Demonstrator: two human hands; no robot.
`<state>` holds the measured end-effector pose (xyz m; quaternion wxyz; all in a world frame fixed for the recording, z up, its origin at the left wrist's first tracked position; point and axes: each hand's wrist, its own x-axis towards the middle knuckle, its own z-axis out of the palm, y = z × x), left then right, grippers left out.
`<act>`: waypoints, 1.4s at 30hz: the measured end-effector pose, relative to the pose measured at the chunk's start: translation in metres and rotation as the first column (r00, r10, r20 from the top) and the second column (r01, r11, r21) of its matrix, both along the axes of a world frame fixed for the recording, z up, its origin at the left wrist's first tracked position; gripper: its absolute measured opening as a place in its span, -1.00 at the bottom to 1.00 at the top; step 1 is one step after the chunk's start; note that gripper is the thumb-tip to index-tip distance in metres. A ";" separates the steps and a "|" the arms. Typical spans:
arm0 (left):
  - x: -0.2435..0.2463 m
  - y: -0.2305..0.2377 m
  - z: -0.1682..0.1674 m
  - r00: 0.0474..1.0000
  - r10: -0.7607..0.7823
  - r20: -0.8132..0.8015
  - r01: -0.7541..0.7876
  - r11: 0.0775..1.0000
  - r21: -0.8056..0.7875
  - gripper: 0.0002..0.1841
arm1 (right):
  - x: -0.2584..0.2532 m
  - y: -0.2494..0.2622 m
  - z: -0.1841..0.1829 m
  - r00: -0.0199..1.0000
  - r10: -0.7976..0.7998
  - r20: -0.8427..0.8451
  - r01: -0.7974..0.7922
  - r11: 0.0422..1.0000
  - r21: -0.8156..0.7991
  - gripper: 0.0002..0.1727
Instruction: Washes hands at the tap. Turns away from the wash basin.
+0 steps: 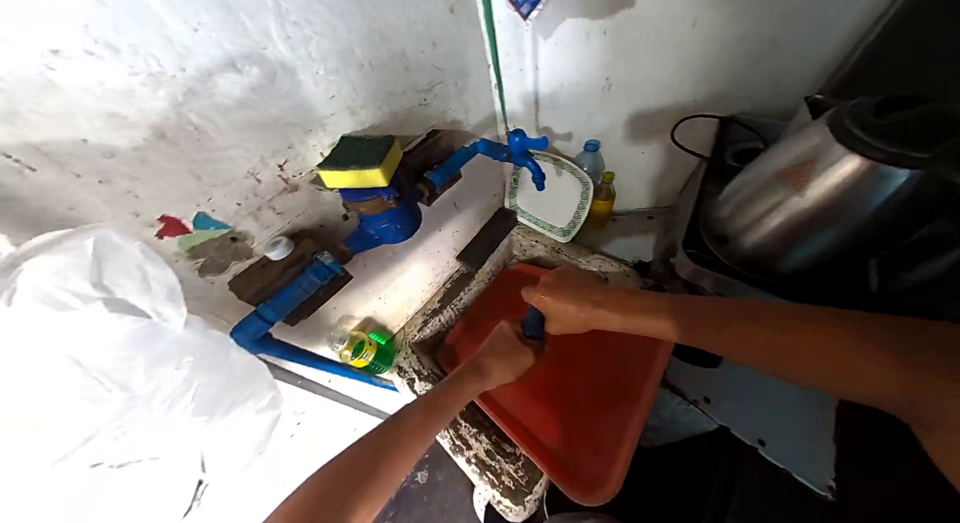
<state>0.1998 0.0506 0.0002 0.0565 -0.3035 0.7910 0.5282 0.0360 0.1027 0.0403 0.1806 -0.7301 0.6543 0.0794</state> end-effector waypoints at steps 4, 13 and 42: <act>-0.009 -0.021 0.010 0.970 -0.164 0.181 0.231 0.853 -0.468 -0.61 | -0.007 0.003 -0.014 0.933 -0.248 0.262 0.232 0.969 0.090 -0.73; -0.005 -0.007 -0.042 0.919 -0.349 0.182 0.390 0.746 -0.539 -0.28 | -0.015 0.029 -0.099 0.354 -0.679 0.644 0.265 0.733 0.627 -0.79; 0.034 0.070 -0.043 0.922 -0.068 -0.382 0.383 0.324 0.865 -0.64 | 0.004 0.041 -0.058 0.814 0.577 -0.074 -0.419 0.493 -0.763 -0.64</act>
